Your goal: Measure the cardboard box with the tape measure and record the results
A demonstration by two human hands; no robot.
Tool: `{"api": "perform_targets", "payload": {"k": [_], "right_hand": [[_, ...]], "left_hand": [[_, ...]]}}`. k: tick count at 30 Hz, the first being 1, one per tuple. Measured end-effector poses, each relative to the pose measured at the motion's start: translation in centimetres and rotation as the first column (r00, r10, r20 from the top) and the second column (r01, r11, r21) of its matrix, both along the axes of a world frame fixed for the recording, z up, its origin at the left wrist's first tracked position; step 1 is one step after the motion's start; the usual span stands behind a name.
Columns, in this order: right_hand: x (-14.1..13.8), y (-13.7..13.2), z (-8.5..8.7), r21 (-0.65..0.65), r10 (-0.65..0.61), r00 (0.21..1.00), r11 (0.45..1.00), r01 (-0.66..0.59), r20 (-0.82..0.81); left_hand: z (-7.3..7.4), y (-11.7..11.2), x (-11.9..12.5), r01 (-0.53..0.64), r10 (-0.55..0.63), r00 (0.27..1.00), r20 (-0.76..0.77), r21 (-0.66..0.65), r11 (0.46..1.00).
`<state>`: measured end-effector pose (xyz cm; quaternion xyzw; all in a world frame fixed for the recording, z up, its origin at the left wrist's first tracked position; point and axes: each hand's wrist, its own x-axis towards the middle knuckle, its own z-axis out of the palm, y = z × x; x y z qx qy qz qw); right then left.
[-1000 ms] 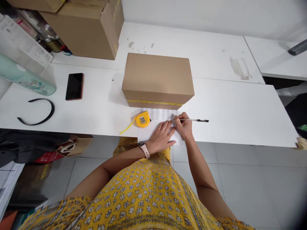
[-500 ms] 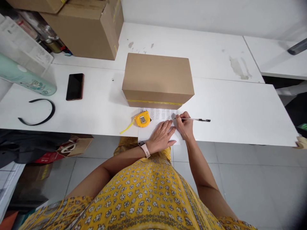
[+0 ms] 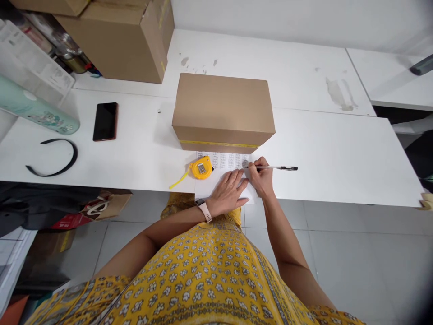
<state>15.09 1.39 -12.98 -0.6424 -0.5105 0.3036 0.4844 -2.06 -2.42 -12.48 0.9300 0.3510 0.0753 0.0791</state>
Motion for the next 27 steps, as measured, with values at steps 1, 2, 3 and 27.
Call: {"api": "perform_targets", "payload": {"k": [1, 2, 3, 27], "right_hand": [[0.0, -0.02, 0.02, 0.001, -0.003, 1.0, 1.0, 0.003, 0.0], [0.0, -0.04, 0.04, 0.001, -0.005, 1.0, 1.0, 0.005, 0.001], [0.0, -0.05, 0.06, -0.001, -0.007, 1.0, 1.0, 0.007, 0.002], [0.13, 0.05, -0.25, 0.021, -0.05, 0.998, 0.998, 0.051, -0.028]], "left_hand": [[-0.03, -0.01, 0.0, 0.002, -0.002, 1.0, -0.002, 0.004, 1.0], [-0.04, -0.02, 0.02, 0.003, -0.002, 1.0, -0.005, 0.008, 1.0], [-0.03, -0.03, 0.03, 0.004, -0.003, 1.0, -0.008, 0.013, 1.0], [0.08, -0.01, 0.08, 0.005, -0.003, 0.999, -0.05, 0.046, 0.999]]}}
